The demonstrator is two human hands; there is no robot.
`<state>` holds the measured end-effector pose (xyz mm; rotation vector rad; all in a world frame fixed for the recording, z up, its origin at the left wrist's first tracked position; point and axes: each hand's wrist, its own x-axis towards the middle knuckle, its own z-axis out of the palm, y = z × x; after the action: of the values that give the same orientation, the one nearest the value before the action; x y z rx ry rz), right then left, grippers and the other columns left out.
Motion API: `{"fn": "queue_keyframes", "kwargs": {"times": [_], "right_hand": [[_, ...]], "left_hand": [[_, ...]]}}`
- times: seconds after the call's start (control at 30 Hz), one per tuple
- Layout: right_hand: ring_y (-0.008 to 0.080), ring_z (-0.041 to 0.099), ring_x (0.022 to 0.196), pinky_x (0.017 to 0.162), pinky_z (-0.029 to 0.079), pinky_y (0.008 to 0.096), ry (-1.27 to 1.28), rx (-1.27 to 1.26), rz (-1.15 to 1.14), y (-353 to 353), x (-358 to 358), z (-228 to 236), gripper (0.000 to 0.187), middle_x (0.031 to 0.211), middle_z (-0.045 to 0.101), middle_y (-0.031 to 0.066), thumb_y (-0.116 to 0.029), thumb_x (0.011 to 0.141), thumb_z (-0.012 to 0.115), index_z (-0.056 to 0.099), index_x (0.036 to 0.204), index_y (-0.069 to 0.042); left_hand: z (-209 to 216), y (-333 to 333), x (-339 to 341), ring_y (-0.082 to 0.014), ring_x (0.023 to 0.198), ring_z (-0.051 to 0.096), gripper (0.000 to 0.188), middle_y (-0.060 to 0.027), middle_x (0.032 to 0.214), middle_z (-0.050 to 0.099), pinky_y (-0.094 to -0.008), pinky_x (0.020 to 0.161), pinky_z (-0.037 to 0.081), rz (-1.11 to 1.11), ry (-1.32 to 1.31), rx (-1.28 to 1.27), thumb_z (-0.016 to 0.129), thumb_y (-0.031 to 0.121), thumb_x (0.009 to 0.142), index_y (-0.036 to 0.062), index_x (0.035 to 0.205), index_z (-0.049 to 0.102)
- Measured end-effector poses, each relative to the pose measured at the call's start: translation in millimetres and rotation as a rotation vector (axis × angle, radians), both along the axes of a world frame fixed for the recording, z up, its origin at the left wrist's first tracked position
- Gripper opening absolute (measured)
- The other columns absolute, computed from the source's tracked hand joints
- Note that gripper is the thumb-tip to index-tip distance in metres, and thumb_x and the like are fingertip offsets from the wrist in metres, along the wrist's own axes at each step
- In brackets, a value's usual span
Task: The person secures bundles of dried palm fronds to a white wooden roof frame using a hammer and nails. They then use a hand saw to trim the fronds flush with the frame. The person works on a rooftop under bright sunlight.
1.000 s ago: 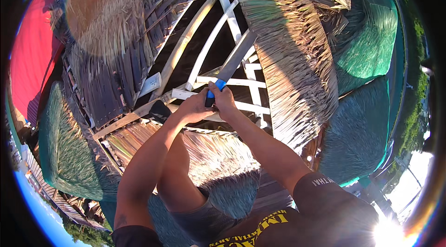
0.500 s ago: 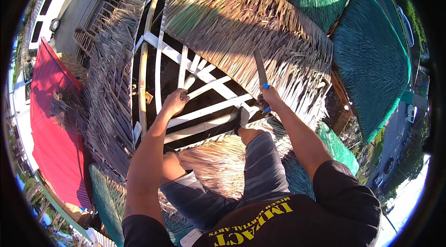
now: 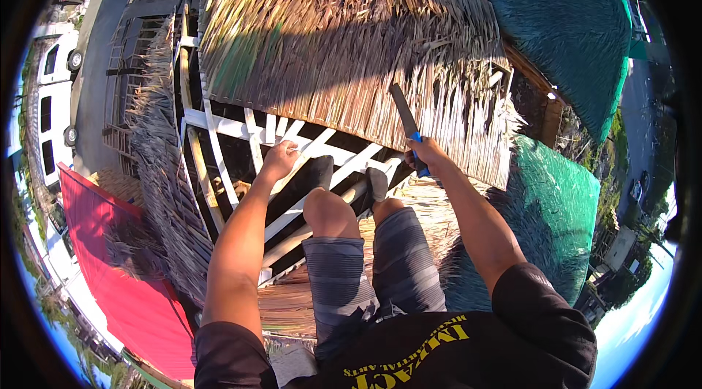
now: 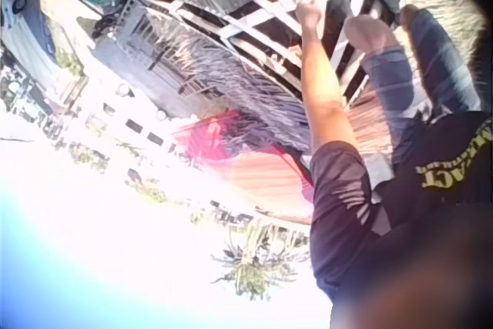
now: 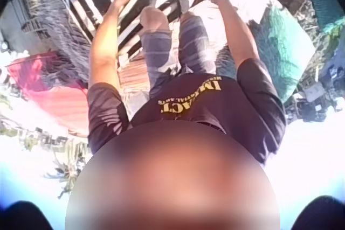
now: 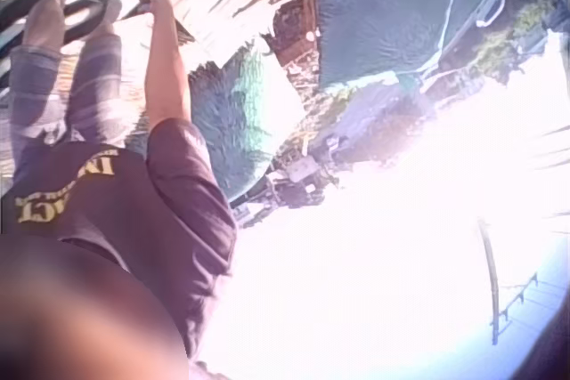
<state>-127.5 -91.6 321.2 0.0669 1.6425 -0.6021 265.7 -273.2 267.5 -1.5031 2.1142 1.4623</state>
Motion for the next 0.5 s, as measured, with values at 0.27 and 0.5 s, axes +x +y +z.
{"fn": "queue_keyframes", "kwargs": {"times": [0.27,0.5], "right_hand": [[0.0171,0.065,0.054,0.051,0.052,0.0330,0.036,0.022,-0.109,48,-22,-56,0.044,0.069,0.070,0.0119,-0.039,0.099,0.060,0.068,0.086,0.002],[0.0189,0.066,0.053,0.051,0.053,0.0341,0.215,0.110,-0.006,69,-49,-135,0.045,0.065,0.069,0.0116,-0.038,0.099,0.059,0.067,0.077,0.001]], "left_hand": [[-41,-28,-106,-0.0336,0.111,0.067,0.040,-0.0203,0.115,0.071,-0.0402,0.098,0.050,-0.236,-0.174,0.113,0.062,0.028,0.091,0.0052,0.123,0.064],[-84,-72,-251,-0.0326,0.109,0.067,0.036,-0.0191,0.114,0.070,-0.0417,0.095,0.051,-0.509,-0.075,-0.063,0.061,0.026,0.092,0.0062,0.122,0.064]]}}
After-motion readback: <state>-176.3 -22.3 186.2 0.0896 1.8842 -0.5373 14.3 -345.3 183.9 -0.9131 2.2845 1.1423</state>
